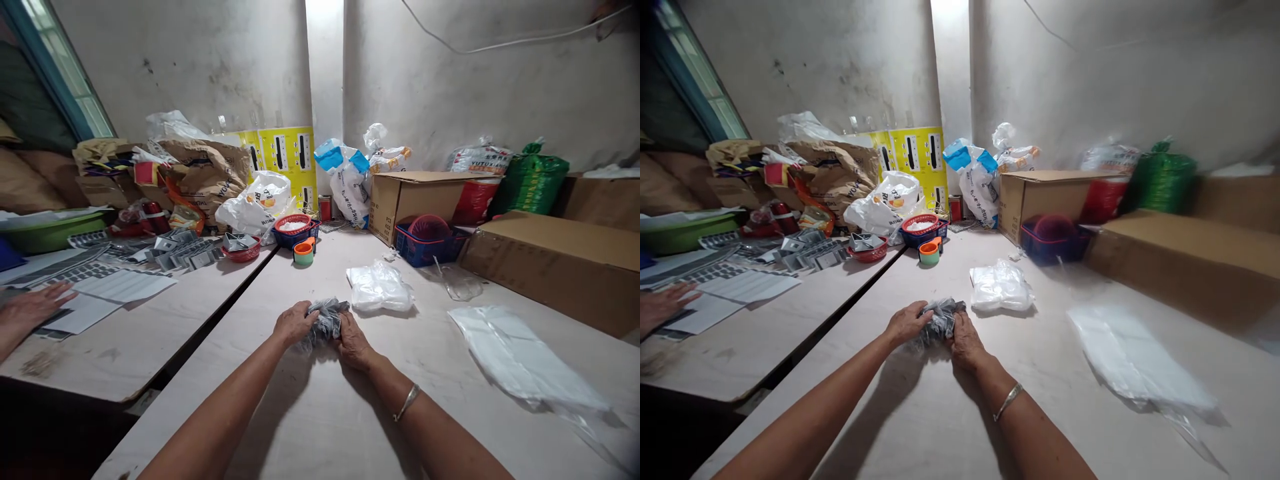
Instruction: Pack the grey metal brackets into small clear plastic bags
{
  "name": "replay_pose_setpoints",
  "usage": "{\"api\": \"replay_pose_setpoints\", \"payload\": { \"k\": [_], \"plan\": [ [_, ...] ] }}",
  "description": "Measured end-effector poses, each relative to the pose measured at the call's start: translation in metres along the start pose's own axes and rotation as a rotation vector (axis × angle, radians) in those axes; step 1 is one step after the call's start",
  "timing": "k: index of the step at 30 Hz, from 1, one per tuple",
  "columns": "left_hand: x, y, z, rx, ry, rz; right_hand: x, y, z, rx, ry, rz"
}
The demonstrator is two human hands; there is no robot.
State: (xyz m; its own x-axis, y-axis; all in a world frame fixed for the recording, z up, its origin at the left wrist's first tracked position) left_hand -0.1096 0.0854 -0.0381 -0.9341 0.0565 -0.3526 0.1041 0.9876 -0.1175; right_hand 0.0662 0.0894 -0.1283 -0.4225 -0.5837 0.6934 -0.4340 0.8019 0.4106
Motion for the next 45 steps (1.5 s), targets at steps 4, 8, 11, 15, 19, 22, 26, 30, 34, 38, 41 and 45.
{"api": "replay_pose_setpoints", "payload": {
  "k": [4,8,11,15,19,22,26,30,34,38,41,45],
  "plan": [
    [0.000,-0.003,0.000,0.019,0.013,0.001,0.002,-0.009,-0.010,0.000,0.127,-0.005],
    [-0.003,-0.004,-0.003,-0.007,0.051,-0.056,0.006,-0.026,-0.028,0.000,0.209,-0.022],
    [-0.009,-0.005,-0.008,-0.068,0.084,-0.101,0.010,-0.048,-0.055,-0.022,0.071,0.036],
    [-0.029,-0.015,-0.013,-0.427,0.183,-0.013,0.014,-0.087,-0.113,-0.111,-0.474,0.115],
    [-0.071,-0.051,0.008,-0.629,0.078,0.415,0.000,-0.132,-0.171,-0.190,-0.934,0.354],
    [-0.107,-0.094,0.044,-0.413,-0.088,0.685,-0.020,-0.163,-0.198,-0.208,-1.094,0.581],
    [-0.138,-0.144,0.094,-0.305,-0.398,0.693,-0.036,-0.190,-0.210,-0.167,-1.108,0.702],
    [-0.148,-0.158,0.122,-0.173,-0.728,0.562,-0.033,-0.196,-0.208,-0.133,-1.090,0.641],
    [-0.148,-0.154,0.129,-0.049,-0.940,0.437,-0.028,-0.196,-0.205,-0.176,-1.080,0.619],
    [-0.147,-0.150,0.129,0.019,-1.083,0.395,-0.023,-0.193,-0.203,-0.244,-1.035,0.566],
    [-0.148,-0.146,0.131,0.078,-1.179,0.319,-0.012,-0.185,-0.188,-0.281,-0.932,0.486],
    [-0.157,-0.132,0.130,0.240,-1.444,0.232,0.018,-0.169,-0.148,-0.304,-0.729,0.376]
  ]
}}
Point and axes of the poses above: each hand's wrist, its own y-axis towards the middle knuckle, its own z-axis out of the palm, x = y × z, the point moved 1 cm from there along y, towards the middle knuckle, and after that the axes turned 11 degrees about x, right-handed, at the moved point
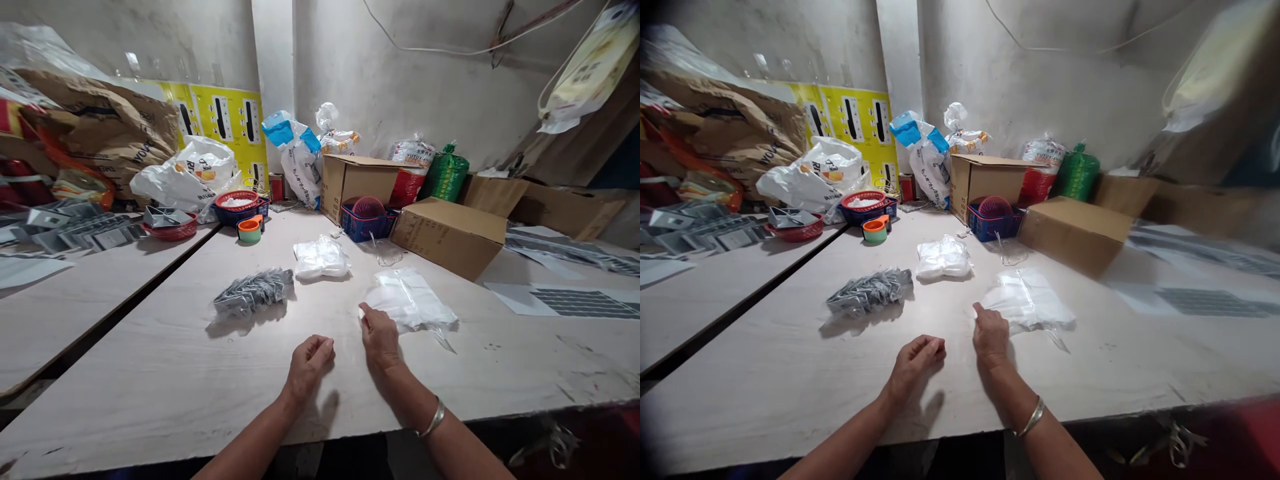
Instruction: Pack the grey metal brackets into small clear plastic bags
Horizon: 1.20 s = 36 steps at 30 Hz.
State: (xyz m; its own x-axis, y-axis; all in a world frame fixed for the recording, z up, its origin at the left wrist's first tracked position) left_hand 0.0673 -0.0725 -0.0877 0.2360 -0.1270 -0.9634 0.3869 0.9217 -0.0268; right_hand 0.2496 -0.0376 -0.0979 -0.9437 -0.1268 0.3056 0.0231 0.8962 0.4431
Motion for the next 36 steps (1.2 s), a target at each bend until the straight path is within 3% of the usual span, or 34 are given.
{"api": "replay_pose_setpoints", "payload": {
  "k": [5,9,11,16,21,29,36],
  "plan": [
    [-0.015,0.022,-0.001,-0.019,-0.324,-0.151,0.064,-0.019,0.012,0.036,0.296,-0.141],
    [-0.016,0.028,-0.012,-0.134,-0.321,-0.089,0.081,-0.033,0.013,0.152,0.441,-0.330],
    [-0.011,0.028,-0.018,-0.219,-0.303,-0.032,0.074,-0.035,0.011,0.156,0.506,-0.348],
    [-0.004,0.028,-0.029,-0.248,-0.365,-0.051,0.029,-0.030,0.004,-0.045,0.380,-0.132],
    [-0.004,0.031,-0.031,-0.310,-0.382,-0.025,0.006,-0.033,-0.003,0.099,0.272,-0.114],
    [-0.004,0.031,-0.019,-0.397,-0.250,-0.010,0.017,-0.033,-0.013,0.345,0.020,-0.423],
    [-0.012,0.013,-0.026,-0.349,-0.280,-0.130,-0.028,-0.003,-0.017,0.330,-0.263,-0.127]
  ]
}}
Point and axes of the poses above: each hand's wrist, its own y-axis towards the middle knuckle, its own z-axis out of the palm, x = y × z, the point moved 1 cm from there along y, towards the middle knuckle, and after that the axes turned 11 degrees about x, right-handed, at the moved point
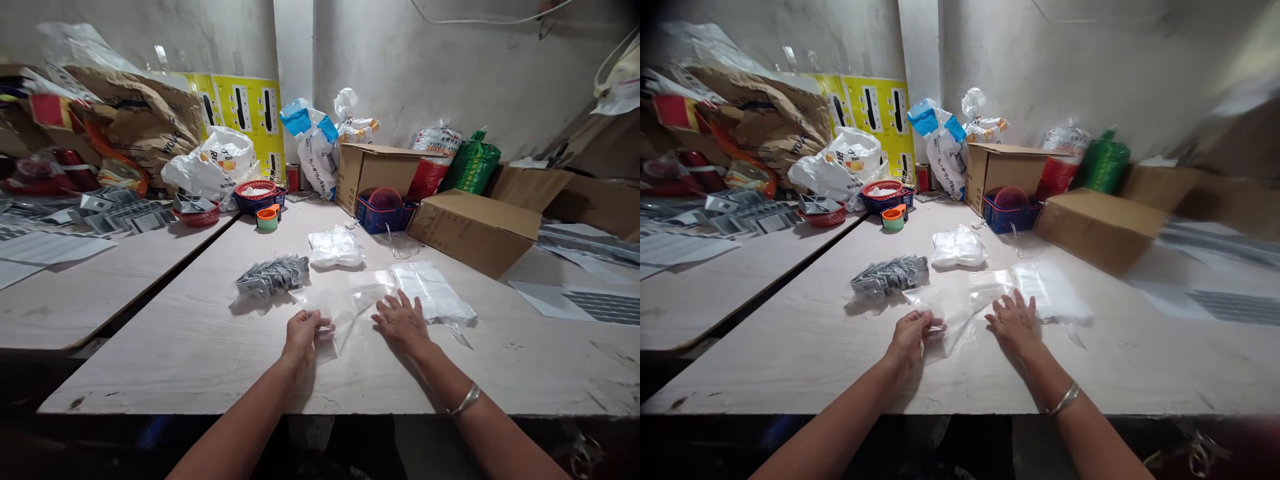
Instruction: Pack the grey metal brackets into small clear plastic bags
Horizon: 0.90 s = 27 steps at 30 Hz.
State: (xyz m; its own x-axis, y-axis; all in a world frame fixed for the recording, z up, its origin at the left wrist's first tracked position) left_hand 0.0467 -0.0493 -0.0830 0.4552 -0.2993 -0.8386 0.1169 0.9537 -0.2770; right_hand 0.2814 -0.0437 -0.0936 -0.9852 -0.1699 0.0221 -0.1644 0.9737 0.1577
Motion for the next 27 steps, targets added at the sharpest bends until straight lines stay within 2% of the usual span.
{"api": "replay_pose_setpoints", "payload": {
  "k": [3,6,11,13,15,18,20,22,23,25,26,27],
  "plan": [
    [-0.004,-0.009,-0.008,0.059,-0.005,-0.038,-0.026,0.012,0.004,0.051,-0.023,0.074],
    [-0.004,-0.016,-0.015,0.092,-0.007,-0.083,-0.040,0.019,0.005,0.082,-0.007,0.109],
    [-0.012,-0.023,-0.030,0.224,0.079,-0.114,-0.029,0.019,-0.010,-0.019,-0.021,0.167],
    [-0.024,-0.024,-0.033,0.326,0.208,-0.130,-0.013,0.018,-0.023,-0.053,0.019,0.075],
    [-0.041,-0.024,-0.032,0.469,0.377,-0.155,0.007,0.017,-0.041,-0.077,0.097,-0.091],
    [-0.072,-0.020,-0.017,0.694,0.625,-0.184,0.038,0.018,-0.072,-0.164,0.187,-0.286],
    [-0.089,-0.015,-0.002,0.851,0.786,-0.264,0.057,0.018,-0.087,-0.098,0.282,-0.526],
    [-0.101,-0.010,0.012,0.985,0.928,-0.345,0.069,0.019,-0.092,0.015,0.449,-0.662],
    [-0.106,-0.006,0.019,1.028,0.989,-0.366,0.073,0.019,-0.091,0.080,0.553,-0.661],
    [-0.113,0.002,0.026,1.012,1.120,-0.304,0.076,0.020,-0.080,0.197,0.782,-0.534],
    [-0.116,0.006,0.027,0.944,1.198,-0.202,0.075,0.020,-0.072,0.248,0.910,-0.426],
    [-0.119,0.009,0.027,0.821,1.282,-0.052,0.073,0.020,-0.062,0.285,1.068,-0.281]
  ]
}}
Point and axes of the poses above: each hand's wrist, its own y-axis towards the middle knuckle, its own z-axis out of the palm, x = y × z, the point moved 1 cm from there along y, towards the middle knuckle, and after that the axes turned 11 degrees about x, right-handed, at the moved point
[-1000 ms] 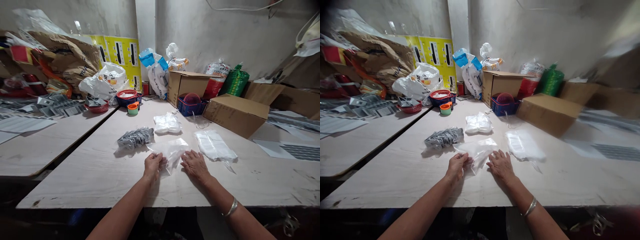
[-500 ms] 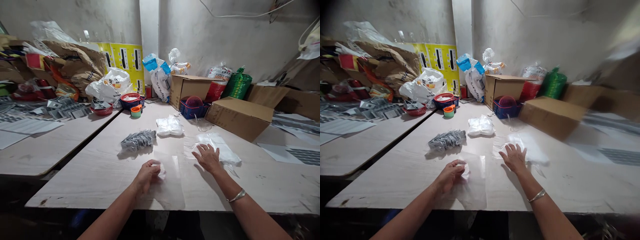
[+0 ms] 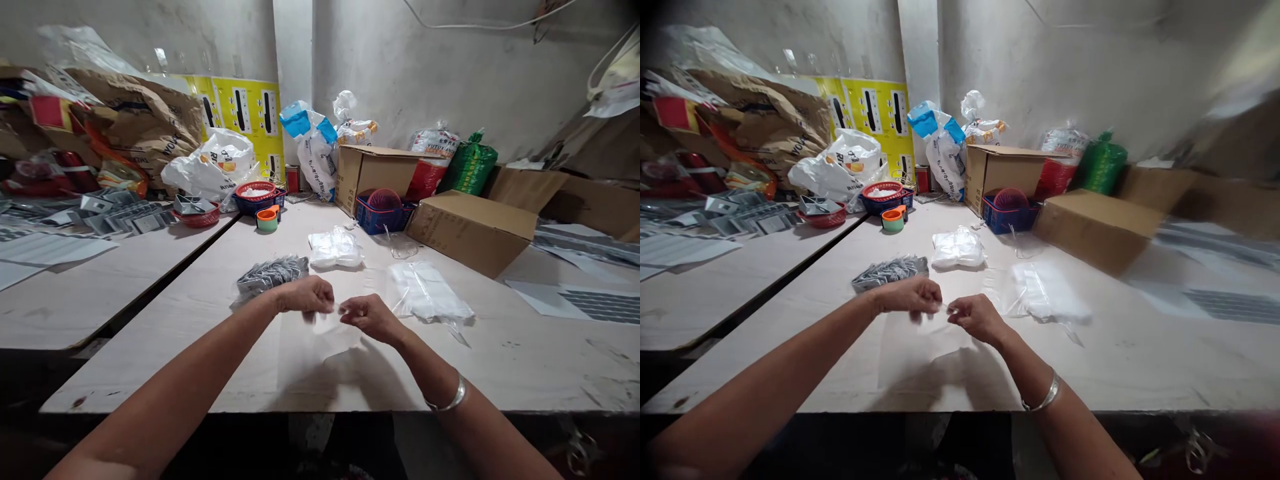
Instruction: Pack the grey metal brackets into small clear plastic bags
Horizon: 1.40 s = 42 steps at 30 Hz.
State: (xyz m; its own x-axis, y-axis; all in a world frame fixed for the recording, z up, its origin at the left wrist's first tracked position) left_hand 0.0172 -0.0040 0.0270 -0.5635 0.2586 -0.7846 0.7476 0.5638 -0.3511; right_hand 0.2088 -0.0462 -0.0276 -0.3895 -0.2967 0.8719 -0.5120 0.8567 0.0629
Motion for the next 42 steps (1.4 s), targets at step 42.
{"api": "replay_pose_setpoints", "payload": {
  "k": [42],
  "plan": [
    [0.051,0.028,0.095,-0.729,-1.390,0.018,-0.050,0.008,0.035,-0.608,1.064,0.323]
  ]
}}
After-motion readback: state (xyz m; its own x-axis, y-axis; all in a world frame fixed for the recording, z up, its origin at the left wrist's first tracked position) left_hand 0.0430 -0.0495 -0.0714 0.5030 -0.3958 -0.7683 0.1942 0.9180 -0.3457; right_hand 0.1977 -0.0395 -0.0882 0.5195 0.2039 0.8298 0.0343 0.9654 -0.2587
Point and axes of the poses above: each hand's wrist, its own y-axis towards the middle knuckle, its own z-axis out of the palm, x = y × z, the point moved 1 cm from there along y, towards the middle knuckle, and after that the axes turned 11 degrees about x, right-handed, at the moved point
